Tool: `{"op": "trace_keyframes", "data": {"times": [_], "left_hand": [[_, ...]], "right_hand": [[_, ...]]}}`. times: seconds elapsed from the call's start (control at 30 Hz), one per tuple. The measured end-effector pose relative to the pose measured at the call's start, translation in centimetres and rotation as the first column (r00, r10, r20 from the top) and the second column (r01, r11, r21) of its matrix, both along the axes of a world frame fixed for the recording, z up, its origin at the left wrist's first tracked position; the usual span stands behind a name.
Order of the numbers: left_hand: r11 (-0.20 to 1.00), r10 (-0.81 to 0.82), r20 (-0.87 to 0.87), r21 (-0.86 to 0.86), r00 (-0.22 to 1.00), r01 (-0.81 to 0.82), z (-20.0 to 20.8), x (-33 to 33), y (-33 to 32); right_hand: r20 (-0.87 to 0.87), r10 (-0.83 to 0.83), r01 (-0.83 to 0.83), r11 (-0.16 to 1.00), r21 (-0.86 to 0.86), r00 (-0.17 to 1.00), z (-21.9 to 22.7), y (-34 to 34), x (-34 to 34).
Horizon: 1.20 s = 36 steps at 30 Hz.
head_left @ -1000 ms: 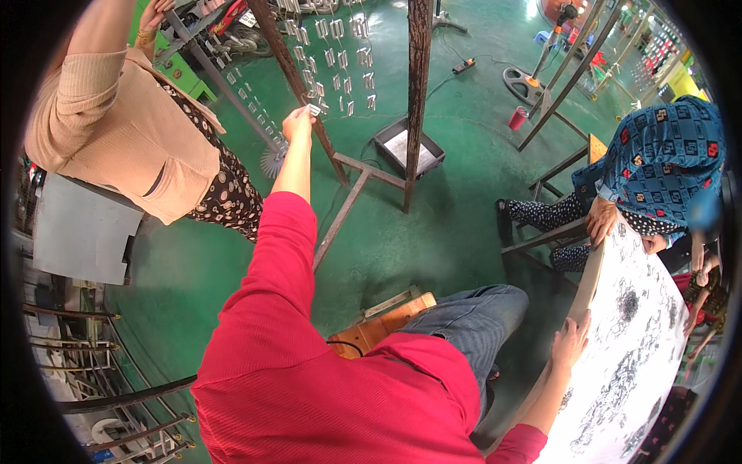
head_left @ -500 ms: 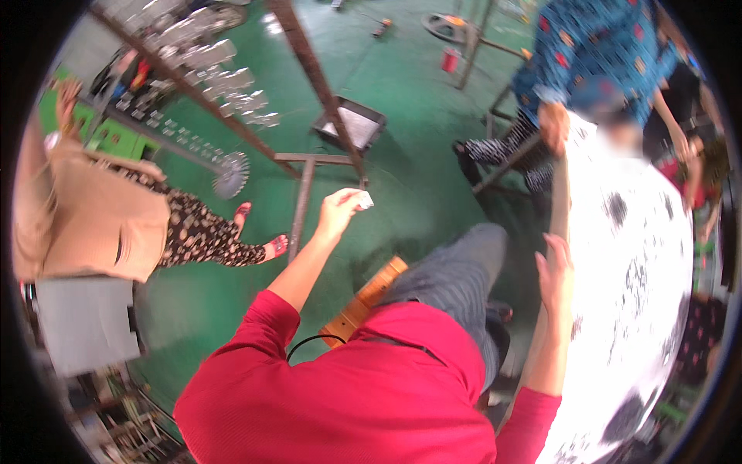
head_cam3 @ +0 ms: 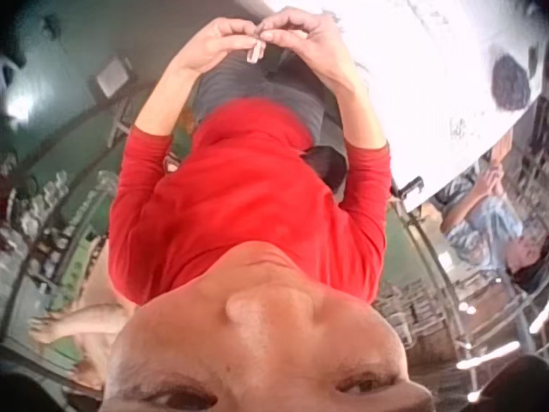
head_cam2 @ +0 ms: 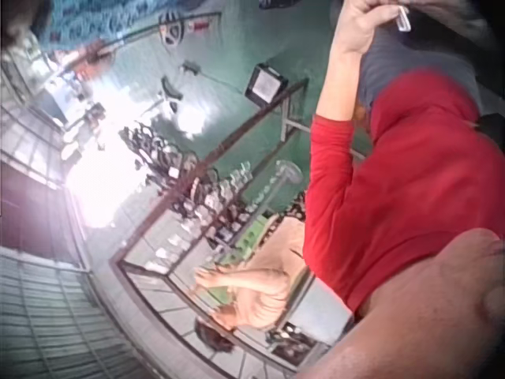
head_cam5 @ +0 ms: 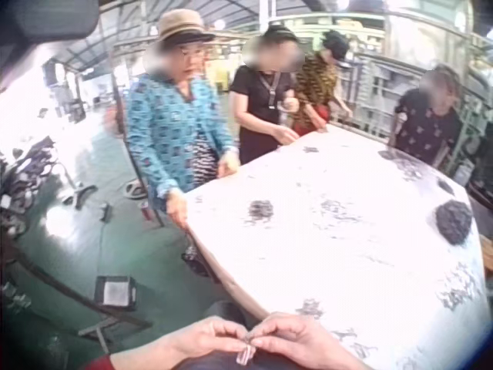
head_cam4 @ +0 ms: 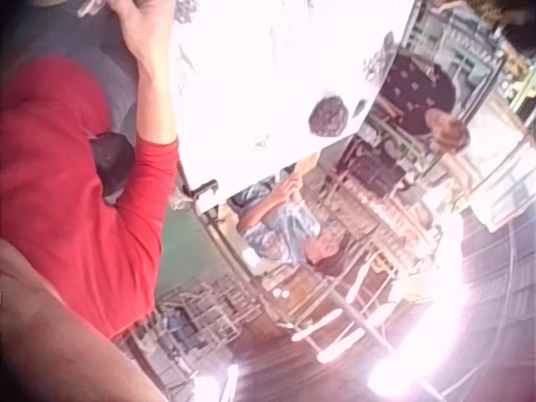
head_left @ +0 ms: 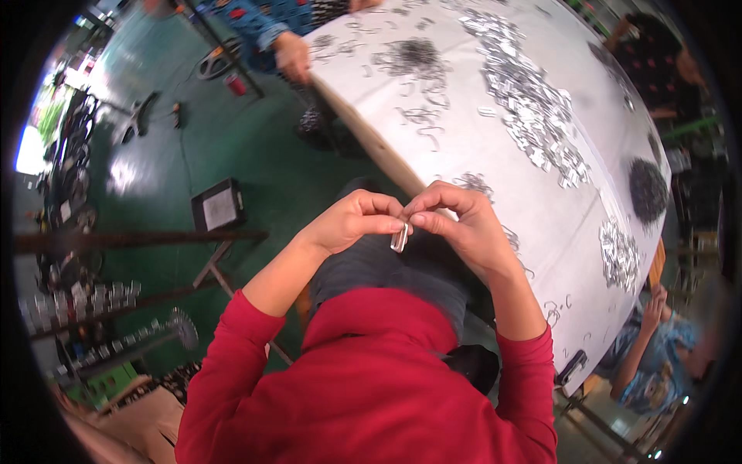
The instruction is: The person repeatedly picks up small metal hooks and rectangular metal pieces from a table, inserts the hooks into the pieces, and places the assembled units onto a nearby rack. The process is continuous and repetitive throughout the clip.
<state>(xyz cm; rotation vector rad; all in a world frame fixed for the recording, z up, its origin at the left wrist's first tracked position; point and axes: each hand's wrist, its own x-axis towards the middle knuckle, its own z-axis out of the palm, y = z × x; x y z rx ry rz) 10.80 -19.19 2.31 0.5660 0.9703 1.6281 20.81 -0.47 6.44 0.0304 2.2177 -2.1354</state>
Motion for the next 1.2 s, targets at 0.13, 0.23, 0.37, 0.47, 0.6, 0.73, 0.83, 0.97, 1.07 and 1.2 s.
{"op": "trace_keyframes", "data": {"times": [0.13,0.23,0.37,0.47,0.6,0.73,0.83,0.97,1.07,1.2], "left_hand": [[0.991,-0.134,-0.012,-0.016,0.991,0.133,-0.6,-0.6,5.3],[0.976,-0.212,-0.052,-0.059,0.976,0.209,-1.0,-1.3,9.3],[0.963,-0.256,-0.298,-0.166,0.919,0.214,-1.1,-3.3,15.5],[0.973,0.015,-0.913,-0.081,0.408,-0.216,-3.7,-6.4,20.9],[0.877,0.176,-0.958,0.258,-0.229,-0.405,-7.8,-9.4,26.2],[0.887,0.033,-0.977,0.125,-0.209,-0.445,-8.7,-10.7,27.4],[0.862,0.149,-0.888,-0.100,0.435,-0.497,-6.6,-10.6,26.2],[0.883,0.328,-0.500,-0.140,0.802,-0.449,-2.2,-8.7,22.9],[0.882,0.364,-0.498,-0.088,0.787,-0.463,0.2,-7.3,20.6],[0.851,0.409,-0.532,-0.072,0.742,-0.521,0.9,-7.0,18.2]], "right_hand": [[-0.089,-0.143,0.150,0.986,0.071,0.986,-0.9,3.8,1.7],[-0.194,-0.309,0.326,0.943,0.062,0.931,-1.4,6.2,3.1],[-0.241,-0.532,0.570,0.811,0.131,0.812,-1.6,9.2,4.5],[-0.353,-0.581,0.669,0.710,0.220,0.733,-2.2,11.3,4.5],[-0.390,-0.629,0.736,0.622,0.268,0.673,-2.4,12.9,3.5],[-0.405,-0.648,0.760,0.598,0.253,0.645,-3.1,13.6,1.9],[-0.432,-0.651,0.778,0.568,0.269,0.624,-3.4,13.3,0.0],[-0.467,-0.637,0.789,0.527,0.316,0.613,-4.3,12.2,-2.8],[-0.494,-0.600,0.777,0.481,0.406,0.629,-4.8,11.1,-4.7],[-0.561,-0.514,0.760,0.405,0.509,0.650,-4.5,9.5,-6.4]]}}
